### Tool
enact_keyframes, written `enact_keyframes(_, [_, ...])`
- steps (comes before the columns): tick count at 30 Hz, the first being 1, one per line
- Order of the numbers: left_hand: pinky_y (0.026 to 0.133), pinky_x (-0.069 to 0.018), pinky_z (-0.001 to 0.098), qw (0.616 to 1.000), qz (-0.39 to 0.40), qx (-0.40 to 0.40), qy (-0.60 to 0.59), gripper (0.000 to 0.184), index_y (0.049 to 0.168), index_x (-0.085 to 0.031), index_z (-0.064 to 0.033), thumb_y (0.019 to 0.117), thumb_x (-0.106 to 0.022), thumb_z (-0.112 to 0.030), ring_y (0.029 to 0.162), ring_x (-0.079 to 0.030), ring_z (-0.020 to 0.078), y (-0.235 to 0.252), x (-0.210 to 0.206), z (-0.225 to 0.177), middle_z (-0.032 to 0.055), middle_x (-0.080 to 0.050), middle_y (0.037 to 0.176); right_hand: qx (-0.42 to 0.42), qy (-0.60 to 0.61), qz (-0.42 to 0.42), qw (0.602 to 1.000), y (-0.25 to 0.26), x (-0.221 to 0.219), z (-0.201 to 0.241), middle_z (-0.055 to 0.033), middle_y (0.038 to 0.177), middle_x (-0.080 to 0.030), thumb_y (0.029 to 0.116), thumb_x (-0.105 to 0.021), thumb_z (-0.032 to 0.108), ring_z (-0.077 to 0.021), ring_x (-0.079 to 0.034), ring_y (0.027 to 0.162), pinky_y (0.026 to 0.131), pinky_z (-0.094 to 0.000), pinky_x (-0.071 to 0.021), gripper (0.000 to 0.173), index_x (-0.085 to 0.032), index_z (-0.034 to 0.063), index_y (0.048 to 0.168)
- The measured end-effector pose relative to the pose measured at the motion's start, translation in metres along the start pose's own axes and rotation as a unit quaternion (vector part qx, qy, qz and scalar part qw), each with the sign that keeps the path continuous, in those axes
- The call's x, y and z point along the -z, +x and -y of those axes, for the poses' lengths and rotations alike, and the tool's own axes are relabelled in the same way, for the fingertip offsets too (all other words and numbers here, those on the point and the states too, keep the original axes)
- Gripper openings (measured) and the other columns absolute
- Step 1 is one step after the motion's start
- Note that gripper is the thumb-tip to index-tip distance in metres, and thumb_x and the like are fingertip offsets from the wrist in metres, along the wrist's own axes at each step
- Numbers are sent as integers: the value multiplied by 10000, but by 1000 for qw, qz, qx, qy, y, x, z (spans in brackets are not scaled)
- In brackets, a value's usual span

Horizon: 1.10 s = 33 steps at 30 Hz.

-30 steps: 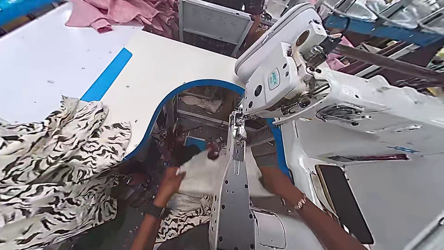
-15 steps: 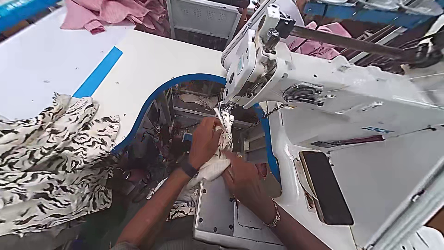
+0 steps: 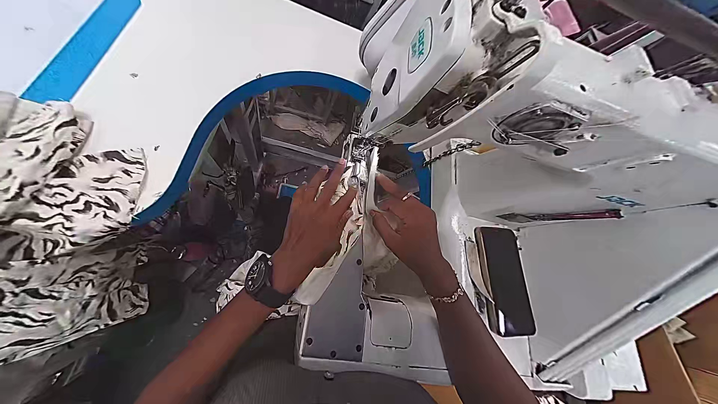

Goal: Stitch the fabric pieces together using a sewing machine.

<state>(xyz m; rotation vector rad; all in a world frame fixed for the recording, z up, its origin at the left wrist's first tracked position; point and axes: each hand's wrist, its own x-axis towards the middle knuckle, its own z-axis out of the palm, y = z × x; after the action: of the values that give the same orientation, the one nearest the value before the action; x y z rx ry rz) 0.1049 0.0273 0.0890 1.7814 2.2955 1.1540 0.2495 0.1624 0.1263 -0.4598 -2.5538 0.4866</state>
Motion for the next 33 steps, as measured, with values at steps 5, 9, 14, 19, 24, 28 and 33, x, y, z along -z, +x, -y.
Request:
enact_keyframes(5, [1090,-405,610,999,8,-34,-14,386,1298,-654,-3,1016,-476,-196,1413,-482,402,13,1,6,168,-577,1469,34,-25,88,995,-2,2,3,-159,1427,-620,841,-611,96,-251,-716,680,524,-431,-532,156,-648,-6,729])
enact_keyframes(9, [1036,-459,597,998,-11,-52,22,348,1242,-688,-10,1022,-482,-186,1364,-523,427,14,0,6,203,-602,1418,42,-52,137,988,-7,9,14,-220,1383,-629,788,-611,138,-280,-706,662,487,-416,-504,147,-623,30,689])
enact_keyframes(14, [1036,-511,466,999,9,-44,-23,345,1249,-669,50,1020,-491,-138,1315,-585,389,14,1,4,220,-608,1408,37,-41,151,987,-7,16,23,-246,1441,-571,737,-612,161,-270,-705,673,463,-399,-492,110,-617,73,672])
enact_keyframes(19, [1011,-526,483,995,-9,-5,-104,341,1251,-624,88,962,-569,-84,1284,-603,423,15,2,-2,256,-623,1366,-44,154,122,980,6,1,15,-228,1482,-515,785,-635,188,-62,-602,815,616,-219,-449,169,-565,50,717])
enact_keyframes(24, [974,-552,490,991,-47,-22,-126,284,1175,-680,28,933,-539,77,1215,-639,451,17,-5,-1,269,-654,1301,-111,251,60,960,12,-15,24,-242,1444,-546,824,-739,208,83,-561,849,687,-91,-443,265,-620,-5,721])
enact_keyframes(28, [969,-556,478,991,-46,-7,-129,278,1178,-679,21,944,-532,55,1237,-626,450,19,-6,-2,272,-630,1340,-151,288,35,945,10,-13,24,-163,1425,-604,772,-773,146,88,-614,870,682,-93,-480,205,-620,44,681])
enact_keyframes(33, [966,-561,432,991,-52,0,-123,263,1184,-671,28,969,-521,42,1247,-627,422,22,-8,-3,254,-637,1340,-149,282,47,947,11,-13,21,-154,1452,-586,804,-750,177,42,-640,1049,784,-117,-516,189,-618,64,730])
